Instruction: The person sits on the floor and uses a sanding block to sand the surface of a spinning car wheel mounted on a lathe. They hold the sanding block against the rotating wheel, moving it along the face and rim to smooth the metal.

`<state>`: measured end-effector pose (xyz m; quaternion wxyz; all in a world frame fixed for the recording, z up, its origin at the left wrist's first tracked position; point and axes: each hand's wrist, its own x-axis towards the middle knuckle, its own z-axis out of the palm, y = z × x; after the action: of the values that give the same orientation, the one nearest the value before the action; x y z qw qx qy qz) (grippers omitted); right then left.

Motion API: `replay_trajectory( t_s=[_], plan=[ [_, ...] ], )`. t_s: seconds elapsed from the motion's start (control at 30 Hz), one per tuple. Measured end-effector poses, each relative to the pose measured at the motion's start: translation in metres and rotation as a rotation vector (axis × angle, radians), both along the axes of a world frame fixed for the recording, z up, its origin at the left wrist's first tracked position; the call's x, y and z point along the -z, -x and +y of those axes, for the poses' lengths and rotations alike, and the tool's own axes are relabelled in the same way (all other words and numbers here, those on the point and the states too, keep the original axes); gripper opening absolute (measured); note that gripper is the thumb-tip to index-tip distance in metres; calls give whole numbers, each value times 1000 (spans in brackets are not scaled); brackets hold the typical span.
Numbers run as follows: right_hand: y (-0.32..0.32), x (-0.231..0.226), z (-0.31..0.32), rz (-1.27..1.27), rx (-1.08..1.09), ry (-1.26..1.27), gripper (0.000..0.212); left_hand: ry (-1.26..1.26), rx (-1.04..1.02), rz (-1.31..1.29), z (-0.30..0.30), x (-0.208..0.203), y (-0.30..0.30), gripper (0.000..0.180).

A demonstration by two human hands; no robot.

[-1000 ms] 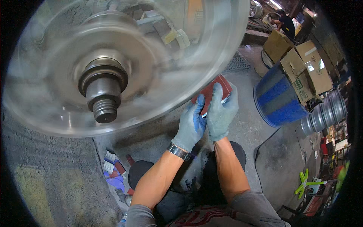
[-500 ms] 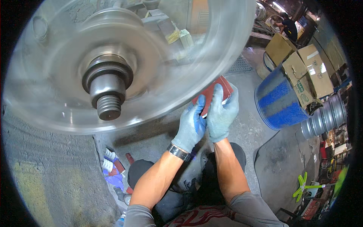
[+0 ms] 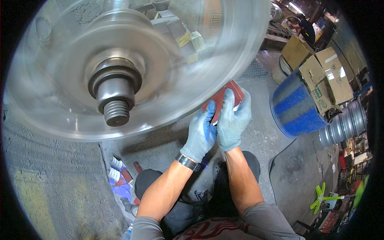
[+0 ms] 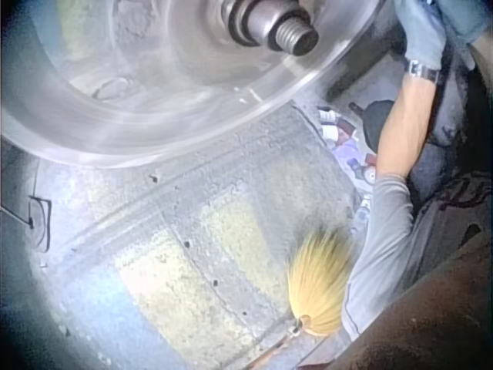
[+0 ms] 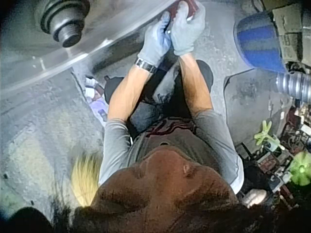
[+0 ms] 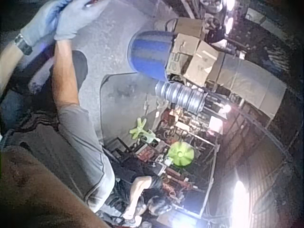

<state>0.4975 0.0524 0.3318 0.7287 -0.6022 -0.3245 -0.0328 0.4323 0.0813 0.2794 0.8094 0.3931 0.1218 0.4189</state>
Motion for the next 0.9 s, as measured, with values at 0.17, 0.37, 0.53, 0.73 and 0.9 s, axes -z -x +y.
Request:
replay_trajectory(
  t_s=[0.17, 0.37, 0.53, 0.73, 0.9],
  plan=[
    [-2, -1, -1, -1, -16, -4, 22, 33, 24, -9, 0, -2, -1, 40],
    [4, -3, 0, 51, -42, -8, 23, 211, 86, -129, 1, -4, 2, 43],
    [4, -3, 0, 8, -27, 6, 24, 394, 140, -238, 2, -6, 3, 46],
    [5, -4, 0, 13, -46, -2, 24, 76, 48, -4, 0, -11, 9, 47],
    [6, -4, 0, 14, -40, 0, 24, -40, -4, 56, 0, -5, 9, 45]
  ],
)
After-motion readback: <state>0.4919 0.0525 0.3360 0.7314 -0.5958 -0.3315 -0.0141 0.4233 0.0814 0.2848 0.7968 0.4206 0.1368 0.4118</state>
